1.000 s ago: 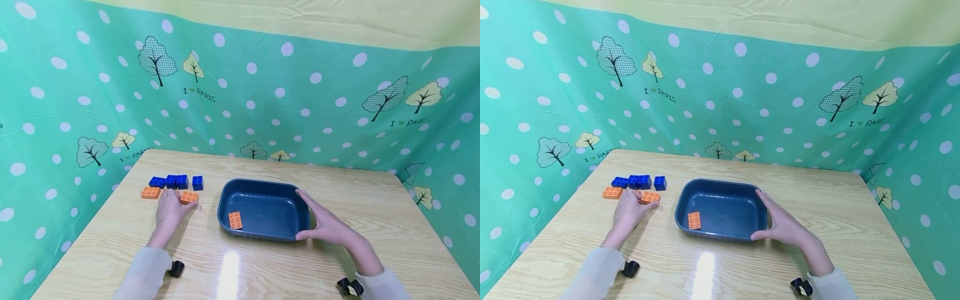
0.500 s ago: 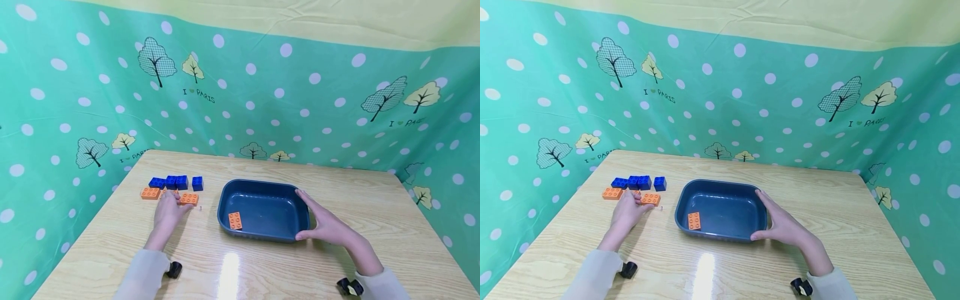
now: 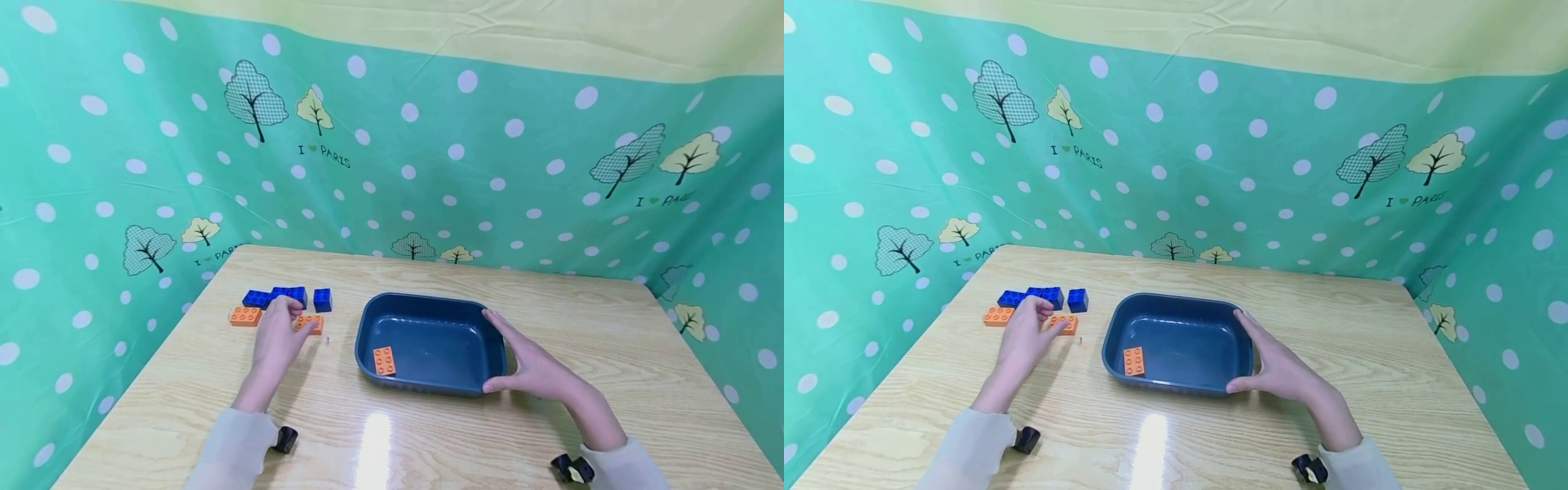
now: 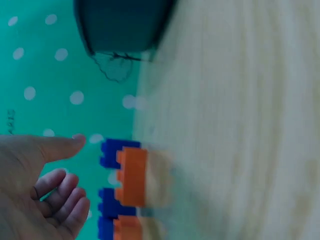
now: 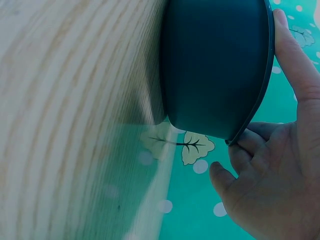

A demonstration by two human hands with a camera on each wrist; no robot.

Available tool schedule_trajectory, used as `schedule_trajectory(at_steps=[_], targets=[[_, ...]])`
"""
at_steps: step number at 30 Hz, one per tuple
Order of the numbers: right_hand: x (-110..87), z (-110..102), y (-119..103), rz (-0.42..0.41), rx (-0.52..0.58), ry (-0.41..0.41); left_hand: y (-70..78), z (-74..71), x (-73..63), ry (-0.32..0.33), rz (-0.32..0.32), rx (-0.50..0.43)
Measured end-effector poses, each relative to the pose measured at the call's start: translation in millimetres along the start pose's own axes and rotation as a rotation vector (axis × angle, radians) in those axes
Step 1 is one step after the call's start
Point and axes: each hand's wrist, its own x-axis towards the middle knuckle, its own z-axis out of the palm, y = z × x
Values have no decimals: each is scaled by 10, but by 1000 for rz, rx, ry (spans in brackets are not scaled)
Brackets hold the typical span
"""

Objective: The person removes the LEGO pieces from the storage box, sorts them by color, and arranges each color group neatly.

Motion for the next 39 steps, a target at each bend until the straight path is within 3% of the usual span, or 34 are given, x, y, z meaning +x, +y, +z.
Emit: schedule_trajectory(at_steps=[6,12,17,21,28,33,39], targets=[[-4,-7,-7,1,-4,-2,194,6,-17,-15,101,-125],[0,-7,6,-7,-13,3,350,50,-33,-81,145,-259],[2,-6,14,-5,-11,-1,436,118,-27,-128,194,-303],[1,-12,9,-10,-18,-2,483,170,-10,-183,270,-318],[-3,-21,-6,-19,-32,-3,560,207,61,-402,434,-351],[-2,-20,-2,-12,-32,0,634,223,144,-570,469,-350],[-4,-52,18,-25,-40,-8,680,244,201,-705,524,-291]])
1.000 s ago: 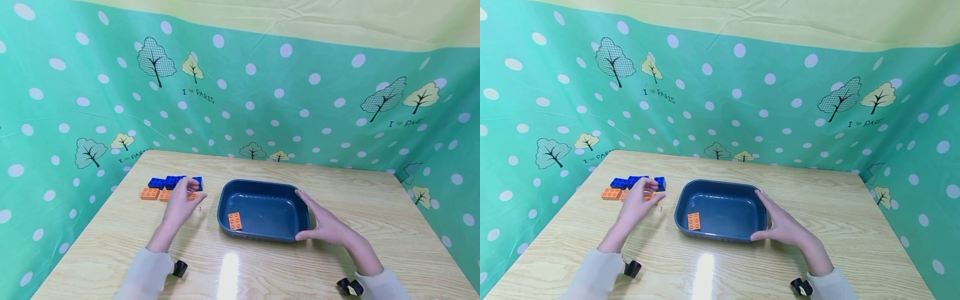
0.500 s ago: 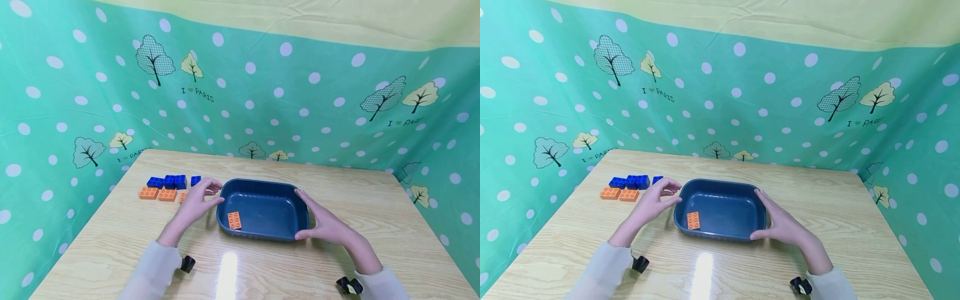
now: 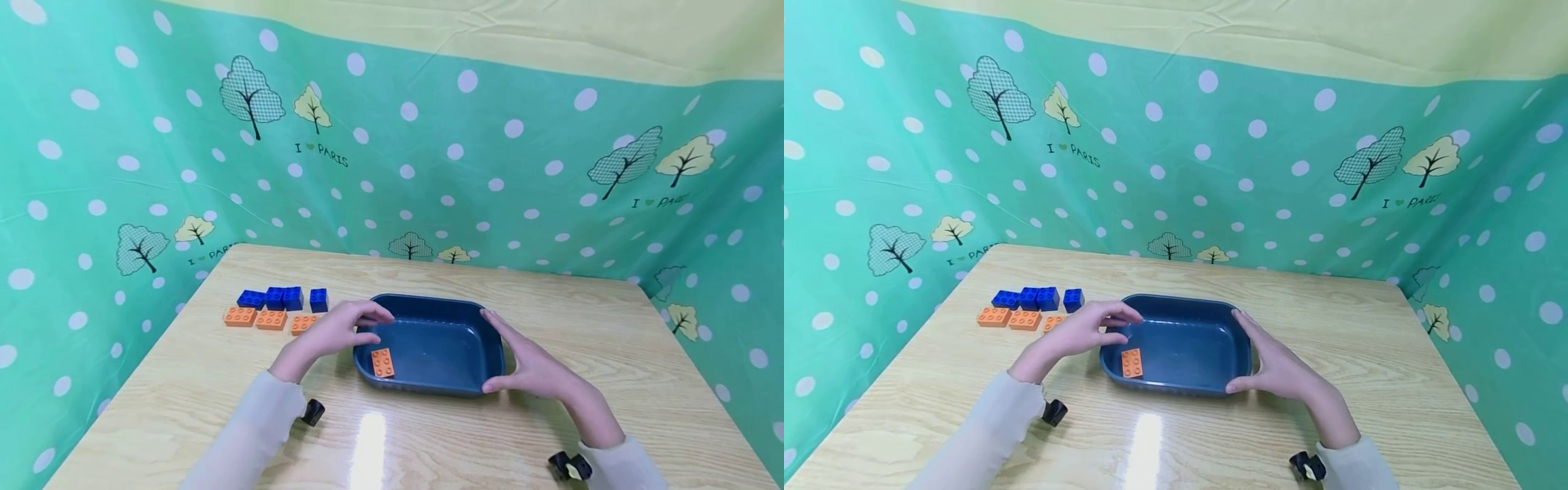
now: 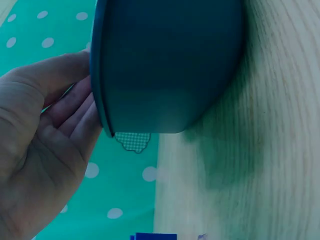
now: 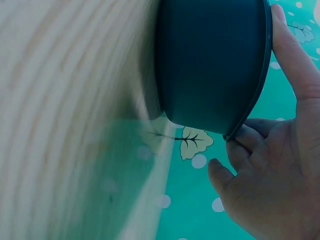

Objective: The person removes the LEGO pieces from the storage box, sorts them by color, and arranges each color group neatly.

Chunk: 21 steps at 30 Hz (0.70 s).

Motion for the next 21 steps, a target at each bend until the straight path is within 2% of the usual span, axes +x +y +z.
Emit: schedule_trajectory(at_steps=[4,9,12,17,21], targets=[[7,-44,23,-15,-4,-17,23,-19,11,-96,13,77],[26,-99,50,-30,-27,-34,95,-41,74,-194,28,248],[33,-116,60,-32,-38,-39,161,-40,120,-251,17,352],[32,-116,67,-28,-30,-39,252,29,202,-359,21,563],[53,-101,55,-29,-25,-45,291,106,238,-405,-7,659]])
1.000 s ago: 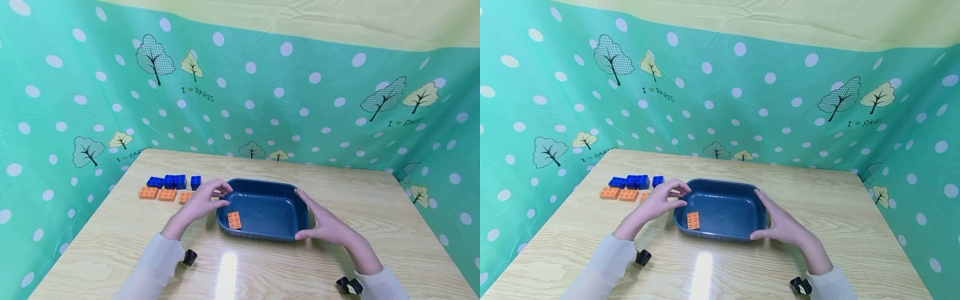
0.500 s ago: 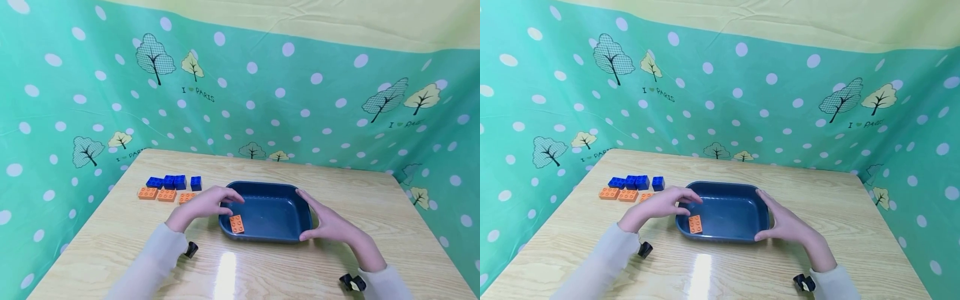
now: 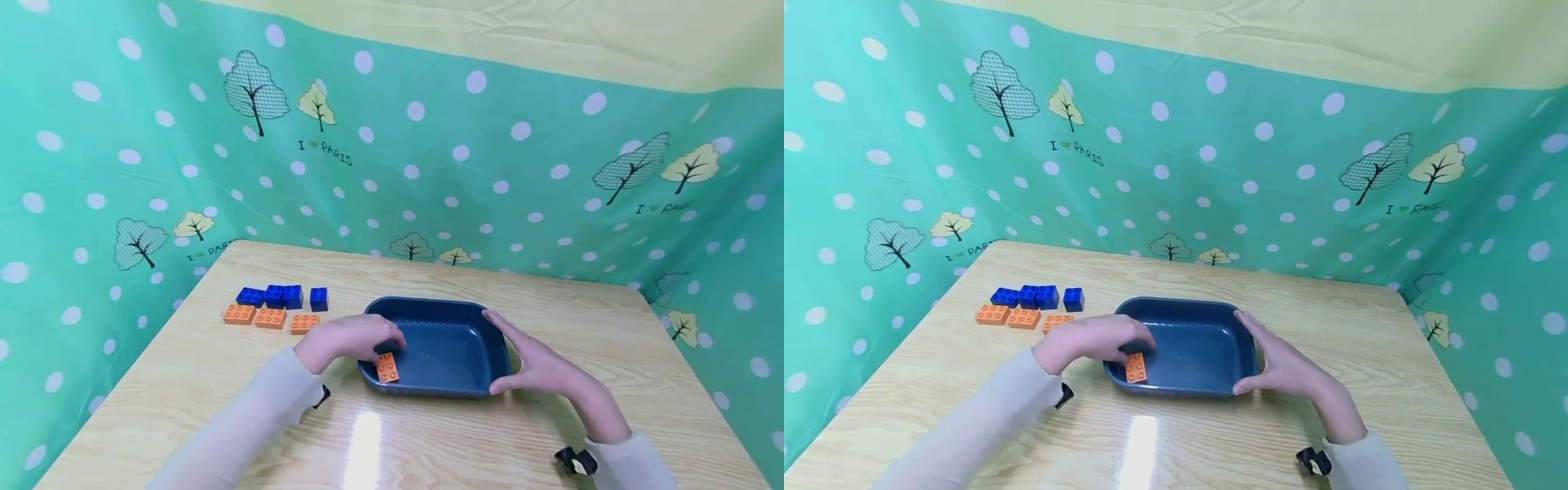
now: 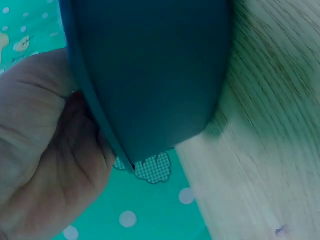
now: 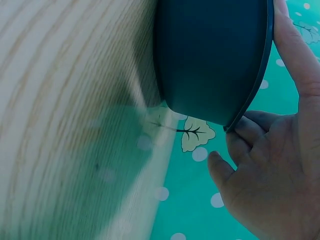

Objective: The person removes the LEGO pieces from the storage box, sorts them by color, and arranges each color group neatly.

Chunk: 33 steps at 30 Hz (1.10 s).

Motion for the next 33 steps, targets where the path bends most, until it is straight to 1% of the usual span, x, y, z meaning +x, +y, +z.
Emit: schedule_trajectory(at_steps=[3,7,9,12,16,21,25,33], targets=[[-5,-6,-1,5,-4,-4,50,19,43,-10,-27,74],[-1,-4,-8,6,4,1,85,38,49,9,-33,177],[0,-6,-9,7,6,2,90,48,56,23,-27,197],[3,-5,-6,6,13,0,78,63,68,35,-6,198],[4,2,-3,5,21,-1,41,82,89,42,25,143],[1,10,-6,0,8,3,-9,93,115,48,34,37],[3,16,-5,-6,-4,5,-57,101,129,70,60,-73],[3,8,9,-8,0,4,-111,101,103,111,103,-291]])
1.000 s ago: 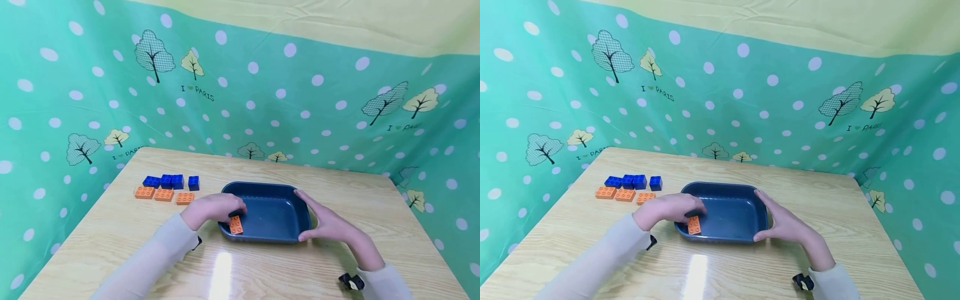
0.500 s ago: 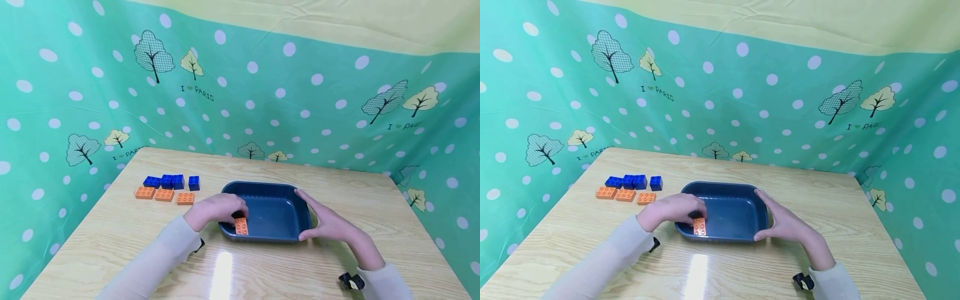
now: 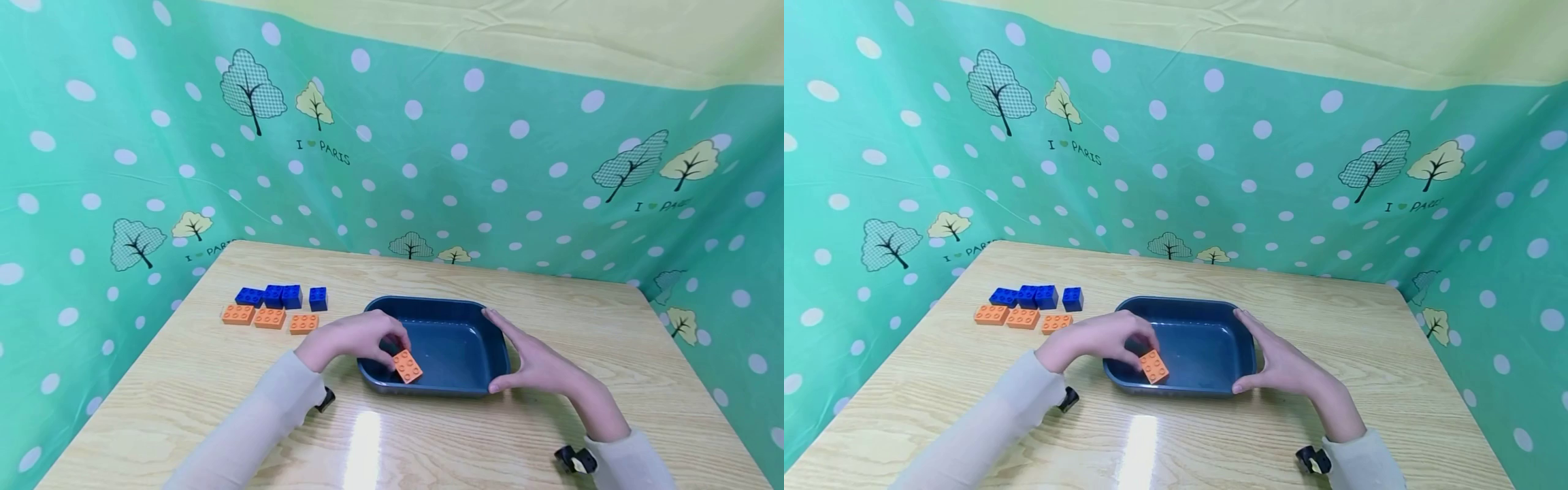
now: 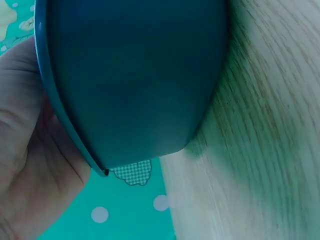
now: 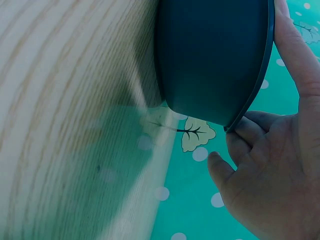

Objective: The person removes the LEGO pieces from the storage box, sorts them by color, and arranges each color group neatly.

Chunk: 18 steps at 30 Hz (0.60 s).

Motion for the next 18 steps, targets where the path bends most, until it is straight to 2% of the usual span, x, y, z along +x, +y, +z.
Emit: schedule_trajectory(at_steps=[5,9,12,18], targets=[[-6,-3,5,0,10,-2,-36,13,-14,44,13,-88],[-8,5,10,-3,15,-2,-65,-9,-54,111,26,-138],[-8,9,12,-4,13,-1,-83,-64,-116,194,35,-146],[-8,1,7,1,13,0,-126,-240,-323,382,-35,-201]])
